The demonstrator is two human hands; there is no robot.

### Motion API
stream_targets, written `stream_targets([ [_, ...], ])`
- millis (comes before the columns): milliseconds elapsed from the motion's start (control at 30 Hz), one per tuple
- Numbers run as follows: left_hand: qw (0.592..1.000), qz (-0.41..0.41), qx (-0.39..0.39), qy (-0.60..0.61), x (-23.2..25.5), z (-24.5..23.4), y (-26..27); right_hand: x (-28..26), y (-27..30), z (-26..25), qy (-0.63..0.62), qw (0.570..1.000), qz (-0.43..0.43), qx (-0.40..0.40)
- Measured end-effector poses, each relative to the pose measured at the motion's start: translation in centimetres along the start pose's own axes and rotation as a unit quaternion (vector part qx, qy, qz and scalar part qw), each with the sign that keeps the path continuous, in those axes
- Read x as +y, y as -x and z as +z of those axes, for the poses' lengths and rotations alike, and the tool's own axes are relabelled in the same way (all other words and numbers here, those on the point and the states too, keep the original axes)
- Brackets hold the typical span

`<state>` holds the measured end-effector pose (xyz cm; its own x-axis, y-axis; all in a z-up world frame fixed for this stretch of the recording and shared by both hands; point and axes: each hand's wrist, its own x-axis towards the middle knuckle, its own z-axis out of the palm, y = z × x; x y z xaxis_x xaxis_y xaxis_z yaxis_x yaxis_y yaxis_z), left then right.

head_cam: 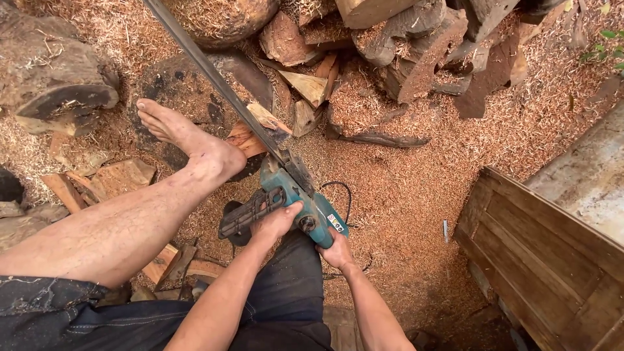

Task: Cutting small wooden blocks into wedges using an electric chainsaw in a workshop area.

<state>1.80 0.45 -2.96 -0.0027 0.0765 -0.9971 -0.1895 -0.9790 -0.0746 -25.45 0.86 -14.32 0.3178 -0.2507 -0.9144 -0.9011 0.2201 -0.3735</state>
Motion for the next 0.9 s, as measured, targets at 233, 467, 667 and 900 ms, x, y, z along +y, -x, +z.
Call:
stream_targets([
  [233, 1.0, -0.006, -0.018, -0.011, 2.1, -2.3, 4.6, -0.9, 1.0, -0.2, 0.016, 1.0, 0.015, 0.002],
  [467, 1.0, -0.002, -0.019, -0.005, 2.6, -3.3, 5.6, -1.7, 1.6, -0.5, 0.006, 1.0, 0.016, 0.005],
  [667, 0.999, -0.018, -0.024, 0.031, 1.4, -2.9, 3.4, -1.7, 1.5, -0.7, 0.016, 1.0, 0.013, 0.005],
  [900, 0.999, -0.02, -0.044, 0.016, 2.8, -3.0, 5.5, -2.4, 2.3, -1.3, 0.004, 1.0, 0.024, 0.006],
])
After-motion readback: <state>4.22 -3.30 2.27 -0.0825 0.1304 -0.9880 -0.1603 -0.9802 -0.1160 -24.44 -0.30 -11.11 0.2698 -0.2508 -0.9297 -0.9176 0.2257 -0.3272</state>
